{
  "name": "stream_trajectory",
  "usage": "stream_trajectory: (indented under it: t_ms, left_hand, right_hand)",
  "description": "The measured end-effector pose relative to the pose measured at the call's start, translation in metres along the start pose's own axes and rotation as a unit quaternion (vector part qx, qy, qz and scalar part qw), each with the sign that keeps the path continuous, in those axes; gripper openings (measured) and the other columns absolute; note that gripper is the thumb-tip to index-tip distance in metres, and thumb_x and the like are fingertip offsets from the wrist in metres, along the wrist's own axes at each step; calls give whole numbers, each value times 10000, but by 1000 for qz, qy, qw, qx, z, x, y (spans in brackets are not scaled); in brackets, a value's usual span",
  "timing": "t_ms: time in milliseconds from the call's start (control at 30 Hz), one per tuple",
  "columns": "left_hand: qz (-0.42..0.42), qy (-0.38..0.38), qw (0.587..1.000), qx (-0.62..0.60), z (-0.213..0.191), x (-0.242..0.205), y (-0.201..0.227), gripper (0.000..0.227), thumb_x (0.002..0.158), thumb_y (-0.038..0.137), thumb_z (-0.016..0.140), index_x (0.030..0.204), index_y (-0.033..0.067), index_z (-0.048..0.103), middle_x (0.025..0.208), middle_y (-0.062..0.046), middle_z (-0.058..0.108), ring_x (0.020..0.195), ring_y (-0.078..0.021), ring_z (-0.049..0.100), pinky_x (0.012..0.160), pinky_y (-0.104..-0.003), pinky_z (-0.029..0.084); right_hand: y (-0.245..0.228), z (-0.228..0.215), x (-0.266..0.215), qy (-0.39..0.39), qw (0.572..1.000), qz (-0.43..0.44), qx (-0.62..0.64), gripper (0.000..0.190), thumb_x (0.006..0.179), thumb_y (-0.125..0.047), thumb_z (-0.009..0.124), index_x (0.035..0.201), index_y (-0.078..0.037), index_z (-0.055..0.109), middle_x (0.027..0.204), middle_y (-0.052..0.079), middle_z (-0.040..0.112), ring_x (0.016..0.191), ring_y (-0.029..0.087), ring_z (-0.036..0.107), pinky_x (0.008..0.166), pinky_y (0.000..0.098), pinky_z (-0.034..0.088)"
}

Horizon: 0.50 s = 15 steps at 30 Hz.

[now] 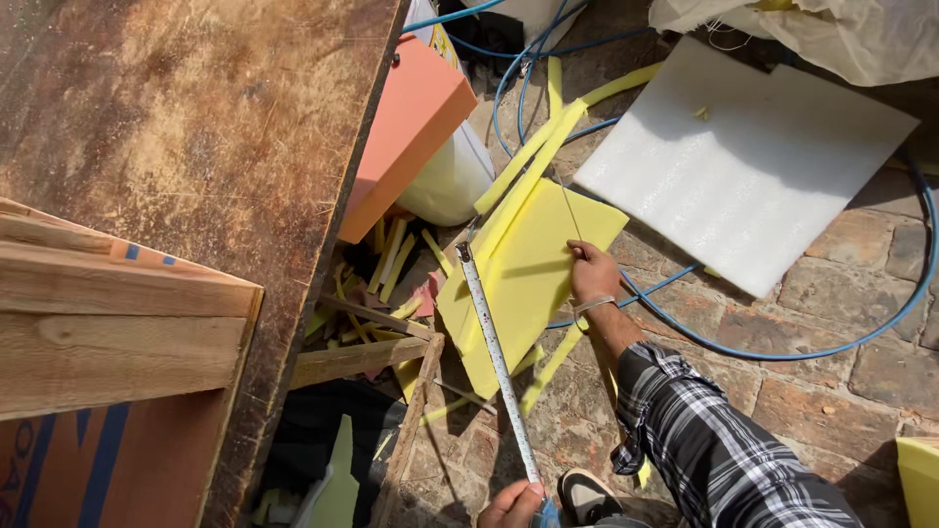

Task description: The person measures and marks a yellow foam sheet using a tape measure and straightedge, then cuts the foam with a utility knife. They also mark lines on a wooden board and apply adhesive with a spray gun before placing the cut foam onto the board.

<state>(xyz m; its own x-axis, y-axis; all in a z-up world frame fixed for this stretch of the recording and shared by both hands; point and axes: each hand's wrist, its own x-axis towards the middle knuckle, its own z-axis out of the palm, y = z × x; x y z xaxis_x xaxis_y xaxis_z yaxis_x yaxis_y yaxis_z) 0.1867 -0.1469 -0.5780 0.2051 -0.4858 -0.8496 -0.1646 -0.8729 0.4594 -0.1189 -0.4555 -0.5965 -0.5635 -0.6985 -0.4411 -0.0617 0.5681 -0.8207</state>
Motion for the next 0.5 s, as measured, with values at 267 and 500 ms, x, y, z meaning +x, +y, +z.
stream_trajectory:
  t_ms: [267,500]
  left_hand:
    - [4,-121,992,-37,31,-203,107,277,840,122,804,1032,-77,823,842,-149,805,759,-187,748,775,-342,604]
    - [40,-148,979,-132,4,-337,226,225,898,106,775,1074,-33,796,890,-119,777,804,-176,739,793,-342,607]
  right_hand:
    - [-169,-353,-168,156,929,-204,-267,509,827,-38,599,1270,-248,737,1214,153,584,996,390,648,854,481,541]
    - [-274,-531,-253,117,912,-385,80,171,1136,-60,599,1229,-97,737,1135,119,632,1058,236,635,981,344,520]
